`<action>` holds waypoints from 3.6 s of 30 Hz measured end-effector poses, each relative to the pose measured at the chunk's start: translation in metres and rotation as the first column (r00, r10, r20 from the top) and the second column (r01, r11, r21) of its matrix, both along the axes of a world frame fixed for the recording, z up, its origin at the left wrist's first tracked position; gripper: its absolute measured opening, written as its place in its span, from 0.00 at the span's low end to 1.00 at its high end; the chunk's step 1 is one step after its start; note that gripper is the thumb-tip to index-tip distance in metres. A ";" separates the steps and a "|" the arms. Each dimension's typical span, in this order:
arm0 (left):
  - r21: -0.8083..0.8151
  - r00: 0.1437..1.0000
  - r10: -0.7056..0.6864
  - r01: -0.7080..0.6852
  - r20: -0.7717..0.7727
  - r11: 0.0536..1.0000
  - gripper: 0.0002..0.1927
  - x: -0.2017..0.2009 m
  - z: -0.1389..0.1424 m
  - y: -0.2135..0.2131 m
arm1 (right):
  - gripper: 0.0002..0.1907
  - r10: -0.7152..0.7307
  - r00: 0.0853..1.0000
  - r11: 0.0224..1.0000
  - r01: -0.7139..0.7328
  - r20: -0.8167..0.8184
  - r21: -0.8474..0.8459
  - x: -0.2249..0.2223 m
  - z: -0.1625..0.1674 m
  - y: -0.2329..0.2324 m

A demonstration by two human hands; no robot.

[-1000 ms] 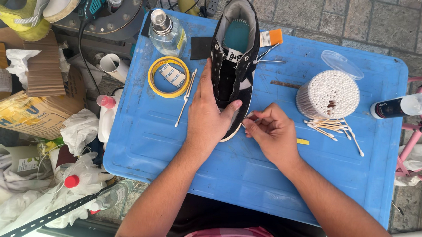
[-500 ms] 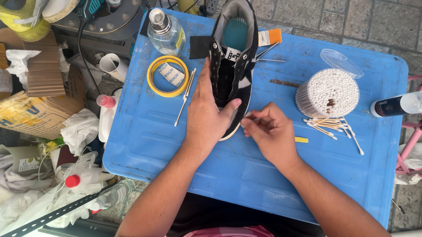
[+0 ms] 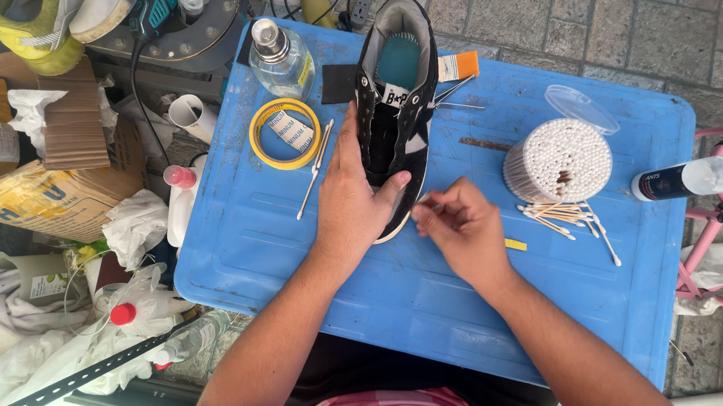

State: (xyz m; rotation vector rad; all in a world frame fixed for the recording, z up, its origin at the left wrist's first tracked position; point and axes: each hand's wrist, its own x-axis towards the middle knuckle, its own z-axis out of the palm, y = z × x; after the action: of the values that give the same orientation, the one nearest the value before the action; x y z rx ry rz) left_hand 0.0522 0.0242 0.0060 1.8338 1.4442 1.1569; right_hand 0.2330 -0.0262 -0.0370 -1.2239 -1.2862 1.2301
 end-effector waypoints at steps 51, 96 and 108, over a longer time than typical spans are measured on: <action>-0.033 1.000 0.003 -0.003 0.003 0.999 0.57 0.000 0.001 -0.001 | 0.12 0.010 0.995 1.000 -0.012 -0.098 -0.014 0.006 -0.003 0.013; -0.027 1.000 -0.003 0.003 -0.013 1.000 0.55 0.000 0.002 0.000 | 0.13 -0.014 0.995 1.000 0.011 -0.095 -0.024 0.016 0.002 0.036; -0.038 0.999 0.007 -0.009 -0.040 0.999 0.55 0.000 0.001 0.001 | 0.13 0.006 0.993 0.999 -0.011 -0.115 -0.038 0.017 0.001 0.036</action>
State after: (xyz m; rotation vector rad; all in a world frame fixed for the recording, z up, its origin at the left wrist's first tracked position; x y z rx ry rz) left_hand 0.0526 0.0249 0.0071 1.8358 1.4867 1.0953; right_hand 0.2497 0.0100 -0.0357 -1.1585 -1.1892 1.3177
